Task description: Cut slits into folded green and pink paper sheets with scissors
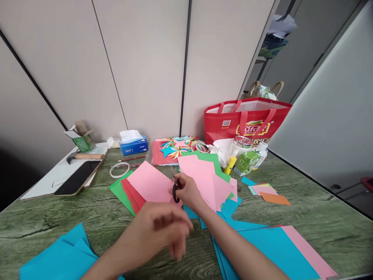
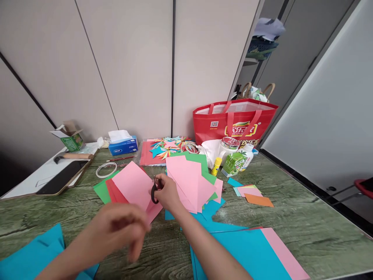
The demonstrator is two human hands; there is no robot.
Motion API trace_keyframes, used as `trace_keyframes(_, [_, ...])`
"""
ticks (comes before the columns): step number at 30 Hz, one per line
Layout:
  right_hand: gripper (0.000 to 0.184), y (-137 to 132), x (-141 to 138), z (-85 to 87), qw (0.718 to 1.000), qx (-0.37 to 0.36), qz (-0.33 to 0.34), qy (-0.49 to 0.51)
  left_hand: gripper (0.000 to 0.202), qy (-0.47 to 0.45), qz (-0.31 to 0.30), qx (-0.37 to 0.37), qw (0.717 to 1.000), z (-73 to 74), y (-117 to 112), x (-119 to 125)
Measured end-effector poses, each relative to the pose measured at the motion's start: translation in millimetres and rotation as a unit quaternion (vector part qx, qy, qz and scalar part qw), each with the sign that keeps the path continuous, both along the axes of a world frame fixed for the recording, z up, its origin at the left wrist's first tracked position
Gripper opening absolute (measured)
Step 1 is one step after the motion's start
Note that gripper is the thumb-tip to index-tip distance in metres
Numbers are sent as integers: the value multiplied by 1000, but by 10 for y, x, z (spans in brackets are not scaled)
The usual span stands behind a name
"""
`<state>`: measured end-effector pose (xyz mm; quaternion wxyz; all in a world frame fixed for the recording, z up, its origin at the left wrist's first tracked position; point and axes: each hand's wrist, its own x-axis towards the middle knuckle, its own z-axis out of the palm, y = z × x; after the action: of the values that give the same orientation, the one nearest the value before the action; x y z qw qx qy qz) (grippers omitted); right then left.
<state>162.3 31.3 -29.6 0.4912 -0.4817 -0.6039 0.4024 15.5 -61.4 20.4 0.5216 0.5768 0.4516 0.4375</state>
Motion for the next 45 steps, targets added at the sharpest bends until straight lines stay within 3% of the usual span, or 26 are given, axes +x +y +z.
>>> trace_keyframes(2, [20,0,12,88,997,10,-15,70,11,79,-41,3,996,6,206,133])
trace_keyframes(3, [20,-5,19,140,994,17,-28,102,11,127,-16,30,991,-15,280,171])
trace_keyframes(6, [21,-44,42,328,979,35,-69,186,29,193,204,173,944,-129,419,180])
trace_keyframes(7, [23,-63,50,400,971,38,-77,221,30,162,265,197,930,-169,456,159])
trace_keyframes(9, [27,-106,69,552,939,27,-52,339,35,44,322,187,927,-230,539,111])
trace_keyframes(11, [29,-146,90,700,906,13,-8,423,40,-107,282,99,948,-260,625,77])
trace_keyframes(12, [30,-162,100,763,891,9,8,454,41,-172,220,44,959,-264,661,71])
trace_keyframes(15, [29,-186,111,851,844,1,22,536,54,-237,50,-19,970,-240,700,91])
trace_keyframes(17, [30,-187,96,799,820,-22,8,572,66,-272,-15,-20,962,-200,678,108])
trace_keyframes(19, [33,-188,71,669,809,-73,-5,583,71,-294,-20,-7,955,-158,650,103])
trace_keyframes(21, [34,-194,49,509,799,-127,-18,588,62,-302,4,-3,953,-133,634,73])
trace_keyframes(24, [32,-212,38,321,793,-153,-22,589,51,-291,38,-7,956,-155,630,25])
trace_keyframes(30, [32,-273,-19,220,801,-187,16,568,57,-294,5,-42,955,-213,637,70])
trace_keyframes(33, [33,-314,-38,193,817,-196,42,541,45,-318,52,-63,945,-167,661,77])
trace_keyframes(38, [33,-307,103,134,879,-154,103,439,38,-301,125,-130,936,-194,694,-31])
trace_keyframes(42, [32,-220,284,94,920,-142,118,346,33,-273,103,-158,943,-271,685,-106])
trace_keyframes(45, [31,-146,359,53,936,-134,96,312,34,-245,65,-197,947,-288,657,-127])
